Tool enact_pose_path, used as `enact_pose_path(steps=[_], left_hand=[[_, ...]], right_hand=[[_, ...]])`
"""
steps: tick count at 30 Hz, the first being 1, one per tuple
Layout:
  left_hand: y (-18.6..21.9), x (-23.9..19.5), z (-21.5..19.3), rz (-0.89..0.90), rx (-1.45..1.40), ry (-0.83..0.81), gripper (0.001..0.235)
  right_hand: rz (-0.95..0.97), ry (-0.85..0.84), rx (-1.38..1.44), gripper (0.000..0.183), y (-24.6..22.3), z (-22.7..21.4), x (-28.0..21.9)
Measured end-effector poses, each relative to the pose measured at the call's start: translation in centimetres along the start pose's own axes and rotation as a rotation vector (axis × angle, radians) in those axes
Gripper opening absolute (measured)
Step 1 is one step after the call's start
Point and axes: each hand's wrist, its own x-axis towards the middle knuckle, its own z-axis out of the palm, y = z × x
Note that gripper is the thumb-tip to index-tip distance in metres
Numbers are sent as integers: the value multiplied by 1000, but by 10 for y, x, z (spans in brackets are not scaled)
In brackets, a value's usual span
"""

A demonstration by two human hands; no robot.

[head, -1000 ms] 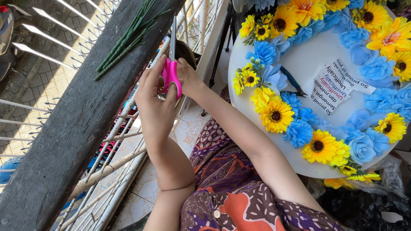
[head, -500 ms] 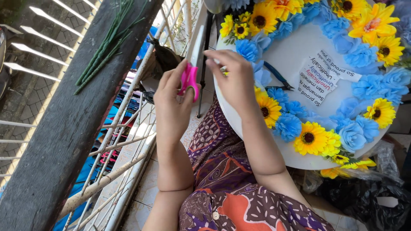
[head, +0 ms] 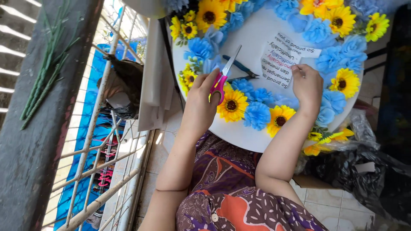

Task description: Cutting a printed message with scissors and attaching it to a floral wreath

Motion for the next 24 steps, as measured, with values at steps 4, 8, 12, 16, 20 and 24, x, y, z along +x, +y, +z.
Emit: enact_pose_path(steps=[4, 8, 12, 16, 20, 24], left_hand=[[10, 2, 26, 31, -29, -120, 54], [20, 3, 46, -15, -111, -273, 57], [23, 4, 54, -41, -88, -330, 58], [21, 6, 59, -56, -91, -329, 58], [19, 11, 69, -100, -273, -200, 57], [16, 16, 85, -143, -445, -39, 56]], right_hand=[[92, -60, 4, 27, 37, 17, 2], [88, -96, 90, 26, 54, 39, 14], [192, -73, 211, 25, 67, 63, 27], [195, 15, 480, 17, 57, 56, 25], [44, 107, 884, 15, 31, 30, 12], [-209, 82, 1019, 14, 7, 19, -3]])
